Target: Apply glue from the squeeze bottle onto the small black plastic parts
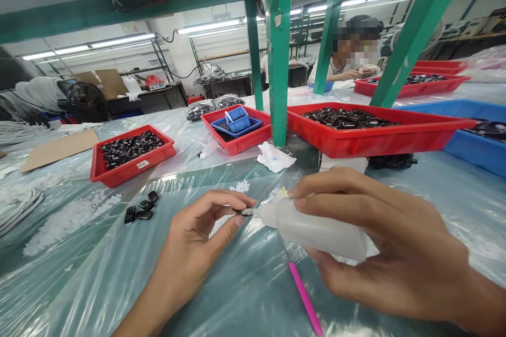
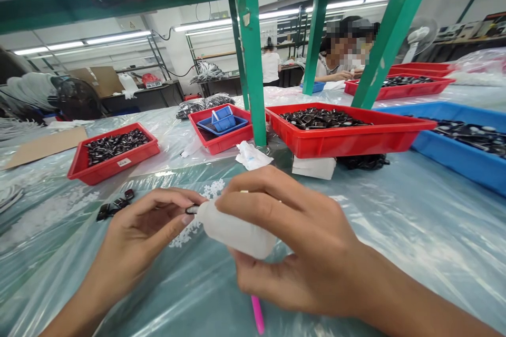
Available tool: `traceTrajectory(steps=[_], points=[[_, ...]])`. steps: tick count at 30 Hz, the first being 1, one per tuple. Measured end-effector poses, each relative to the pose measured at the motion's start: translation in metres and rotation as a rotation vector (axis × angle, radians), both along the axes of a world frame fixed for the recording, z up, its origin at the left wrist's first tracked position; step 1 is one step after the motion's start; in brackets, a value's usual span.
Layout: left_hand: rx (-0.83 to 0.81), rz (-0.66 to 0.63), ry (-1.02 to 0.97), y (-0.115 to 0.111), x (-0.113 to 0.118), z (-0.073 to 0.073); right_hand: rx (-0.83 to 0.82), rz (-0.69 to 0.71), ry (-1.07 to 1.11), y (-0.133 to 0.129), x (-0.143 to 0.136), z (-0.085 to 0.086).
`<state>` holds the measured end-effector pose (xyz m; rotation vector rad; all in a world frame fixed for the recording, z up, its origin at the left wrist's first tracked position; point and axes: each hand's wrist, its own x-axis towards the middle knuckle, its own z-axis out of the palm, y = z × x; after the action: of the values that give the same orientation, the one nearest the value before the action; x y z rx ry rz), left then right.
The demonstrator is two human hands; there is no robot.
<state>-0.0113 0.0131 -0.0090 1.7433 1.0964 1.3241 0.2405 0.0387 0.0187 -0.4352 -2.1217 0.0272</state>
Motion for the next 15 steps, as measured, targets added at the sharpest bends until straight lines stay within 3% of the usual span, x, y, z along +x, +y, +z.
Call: traceTrajectory(steps=[15], points=[[0.015,0.009,0.031,-0.0005,0.0,0.0003,-0.001,-0.003,0.007,-0.0029,-0.0006,-0.0013]])
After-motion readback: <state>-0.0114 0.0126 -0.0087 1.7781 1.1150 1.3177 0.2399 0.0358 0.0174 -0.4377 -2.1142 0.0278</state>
